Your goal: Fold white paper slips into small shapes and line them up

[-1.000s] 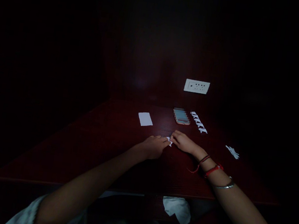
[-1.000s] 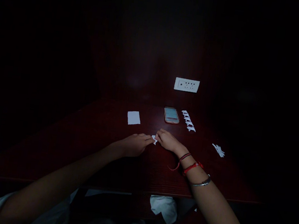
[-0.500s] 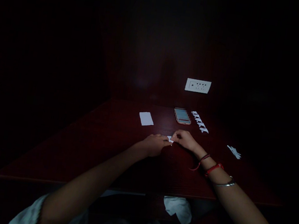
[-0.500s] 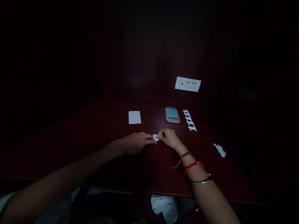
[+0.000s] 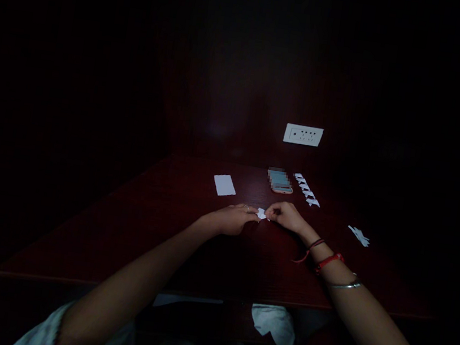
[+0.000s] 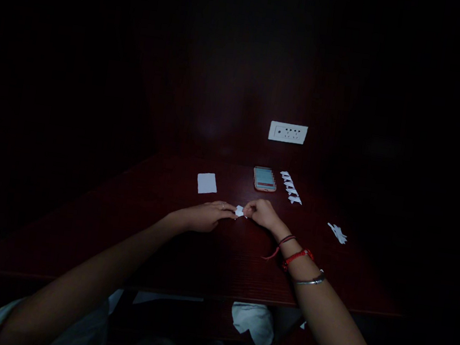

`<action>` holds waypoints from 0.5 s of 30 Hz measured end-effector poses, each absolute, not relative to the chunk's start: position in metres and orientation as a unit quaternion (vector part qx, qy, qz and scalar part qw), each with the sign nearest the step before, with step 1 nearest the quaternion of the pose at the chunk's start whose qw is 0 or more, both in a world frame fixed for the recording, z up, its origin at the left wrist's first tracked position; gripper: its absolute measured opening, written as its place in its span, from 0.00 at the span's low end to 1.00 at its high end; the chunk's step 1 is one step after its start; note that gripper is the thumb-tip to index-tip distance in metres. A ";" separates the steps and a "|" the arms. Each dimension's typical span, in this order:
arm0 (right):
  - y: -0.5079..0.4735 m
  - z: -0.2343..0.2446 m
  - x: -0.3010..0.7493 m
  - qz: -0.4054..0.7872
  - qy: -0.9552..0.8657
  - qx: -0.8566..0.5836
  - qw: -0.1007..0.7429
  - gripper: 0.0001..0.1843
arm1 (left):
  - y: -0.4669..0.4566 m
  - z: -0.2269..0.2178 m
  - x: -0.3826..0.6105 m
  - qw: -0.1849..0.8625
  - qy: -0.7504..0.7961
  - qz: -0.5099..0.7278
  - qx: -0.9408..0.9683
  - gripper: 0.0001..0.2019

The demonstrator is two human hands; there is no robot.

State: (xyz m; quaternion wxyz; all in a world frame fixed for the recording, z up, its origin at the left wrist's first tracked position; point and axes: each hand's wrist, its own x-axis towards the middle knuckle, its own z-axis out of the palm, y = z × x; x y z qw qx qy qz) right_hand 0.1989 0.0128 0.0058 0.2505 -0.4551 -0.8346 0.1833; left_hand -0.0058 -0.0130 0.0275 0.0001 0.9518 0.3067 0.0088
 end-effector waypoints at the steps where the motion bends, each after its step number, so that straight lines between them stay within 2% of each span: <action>1: 0.014 0.005 0.199 0.191 -0.830 -0.461 0.251 0.08 | -0.013 0.027 -0.006 0.000 0.303 0.014 0.953 0.23; 8: 0.021 -0.001 0.198 0.245 -0.779 -0.504 0.280 0.09 | -0.015 0.029 -0.004 0.017 0.313 -0.003 0.950 0.26; 15: 0.026 -0.006 0.199 0.314 -0.738 -0.520 0.294 0.11 | -0.015 0.030 0.000 0.029 0.329 -0.025 0.944 0.25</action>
